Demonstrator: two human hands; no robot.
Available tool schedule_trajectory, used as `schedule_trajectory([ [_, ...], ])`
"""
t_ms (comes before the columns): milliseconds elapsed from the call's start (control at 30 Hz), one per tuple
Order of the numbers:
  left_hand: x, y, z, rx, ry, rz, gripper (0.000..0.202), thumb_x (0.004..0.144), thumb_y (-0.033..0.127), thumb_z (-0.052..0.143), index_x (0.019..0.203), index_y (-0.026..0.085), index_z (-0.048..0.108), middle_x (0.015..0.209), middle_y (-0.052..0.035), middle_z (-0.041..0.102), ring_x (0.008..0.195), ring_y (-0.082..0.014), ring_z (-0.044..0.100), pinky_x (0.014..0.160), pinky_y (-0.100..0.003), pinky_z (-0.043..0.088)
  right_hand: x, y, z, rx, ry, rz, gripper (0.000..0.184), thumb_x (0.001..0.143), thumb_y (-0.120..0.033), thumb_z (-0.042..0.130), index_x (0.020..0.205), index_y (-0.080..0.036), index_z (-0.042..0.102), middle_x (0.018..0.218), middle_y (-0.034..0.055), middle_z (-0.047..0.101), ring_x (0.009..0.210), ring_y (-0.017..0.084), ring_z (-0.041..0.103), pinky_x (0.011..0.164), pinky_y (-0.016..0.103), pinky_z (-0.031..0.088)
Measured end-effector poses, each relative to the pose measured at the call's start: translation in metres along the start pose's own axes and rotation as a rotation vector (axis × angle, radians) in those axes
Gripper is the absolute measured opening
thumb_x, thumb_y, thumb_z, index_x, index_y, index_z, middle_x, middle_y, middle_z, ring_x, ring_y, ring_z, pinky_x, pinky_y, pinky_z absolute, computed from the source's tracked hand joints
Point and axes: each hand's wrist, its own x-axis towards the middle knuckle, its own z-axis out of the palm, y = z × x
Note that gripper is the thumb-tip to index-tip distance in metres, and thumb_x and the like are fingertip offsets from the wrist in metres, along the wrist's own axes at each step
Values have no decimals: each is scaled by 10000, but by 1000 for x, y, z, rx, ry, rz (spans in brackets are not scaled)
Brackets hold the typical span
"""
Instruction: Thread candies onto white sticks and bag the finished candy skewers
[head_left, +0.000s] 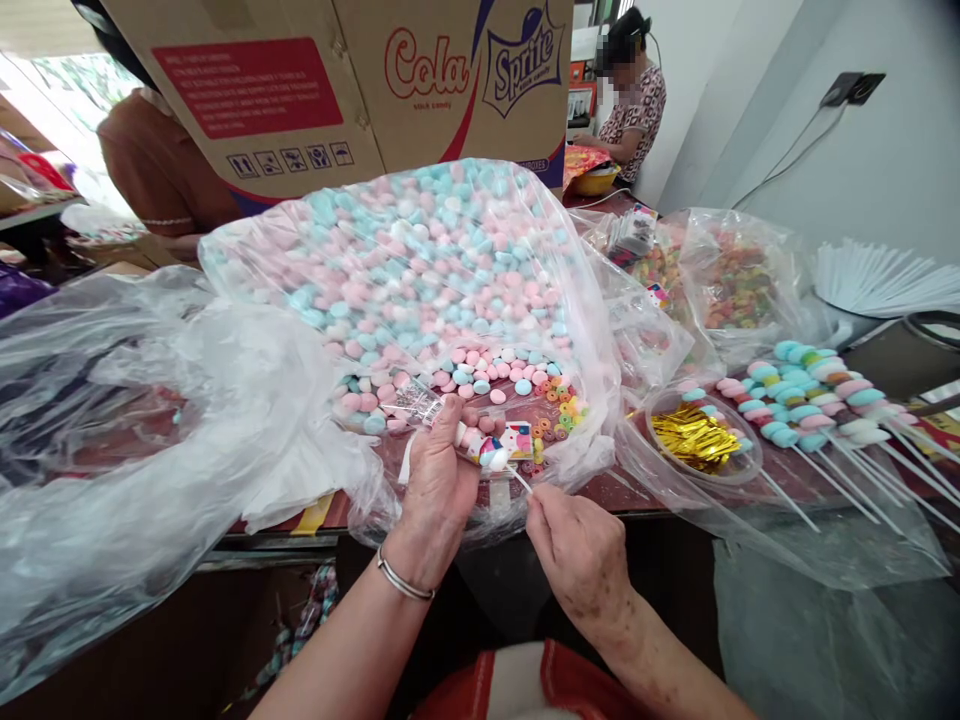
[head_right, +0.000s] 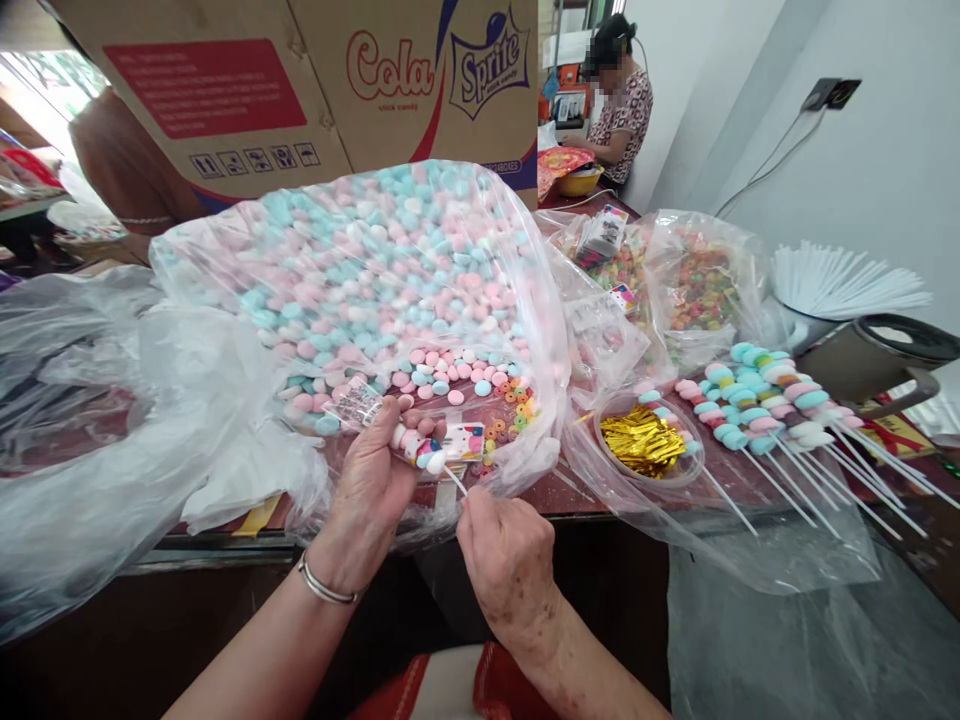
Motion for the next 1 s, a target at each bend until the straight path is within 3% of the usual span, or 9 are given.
schedule_trajectory([
  [100, 0, 0, 1, -25, 20, -31, 148, 786, 228, 693, 766, 122, 591, 570, 26, 554, 531, -129, 596, 607, -290, 544, 2, -2, -3, 304, -141, 242, 226, 909, -209, 447, 739, -152, 586, 544, -5, 524, 488, 110, 475, 515, 246, 303],
  [233, 5, 3, -4, -42, 1, -178, 178, 864, 249, 607, 736, 138, 552, 566, 9, 562, 519, -135, 597, 591, -301, 553, 7, 1, -10, 1087, -445, 771, 226, 888, -337, 502, 740, -172, 544, 470, -85, 338, 401, 60, 275, 400, 194, 189],
  [300, 7, 4, -6, -36, -6, -223, 216, 883, 278, 582, 721, 143, 535, 572, -3, 573, 518, -143, 601, 575, -310, 556, 8, 4, -11, 1359, -457, 907, 217, 860, -350, 547, 752, -162, 557, 441, -110, 279, 384, 46, 186, 385, 192, 122],
  [367, 8, 4, -7, -21, 3, -243, 241, 891, 317, 570, 726, 146, 529, 570, -4, 577, 496, -142, 591, 551, -316, 556, 7, 6, -10, 1473, -435, 935, 212, 831, -342, 587, 742, -151, 566, 427, -117, 276, 383, 38, 163, 388, 194, 109],
  [433, 8, 4, -8, 2, 23, -227, 238, 891, 332, 568, 744, 148, 531, 556, 6, 567, 470, -134, 574, 528, -311, 553, 4, 7, -9, 1463, -427, 942, 219, 819, -349, 598, 732, -150, 564, 422, -117, 283, 382, 37, 164, 389, 197, 107],
  [533, 8, 7, -9, 53, 70, -150, 190, 882, 289, 581, 766, 144, 539, 530, 20, 548, 451, -131, 571, 532, -309, 560, 1, 8, -10, 1258, -460, 923, 232, 841, -369, 559, 733, -164, 545, 450, -107, 284, 400, 48, 190, 393, 199, 120],
  [667, 7, 10, -8, 93, 155, -87, 152, 870, 244, 593, 774, 137, 544, 534, 18, 555, 462, -148, 602, 555, -332, 576, 3, 5, -15, 756, -436, 658, 246, 873, -340, 492, 693, -174, 517, 533, -63, 366, 483, 73, 323, 462, 203, 243],
  [767, 8, 10, -9, 86, 177, -85, 144, 862, 231, 601, 770, 136, 545, 548, 16, 560, 472, -148, 612, 552, -323, 578, 5, 1, -17, 534, -365, 515, 241, 883, -318, 446, 710, -171, 530, 567, -46, 415, 520, 87, 391, 519, 216, 293],
  [1000, 13, 9, -13, 124, 207, -145, 188, 858, 224, 599, 706, 137, 528, 485, 24, 527, 416, -138, 576, 482, -292, 559, 0, 2, -15, 632, -374, 601, 281, 923, -331, 418, 701, -187, 513, 517, -73, 358, 459, 78, 351, 465, 192, 296],
])
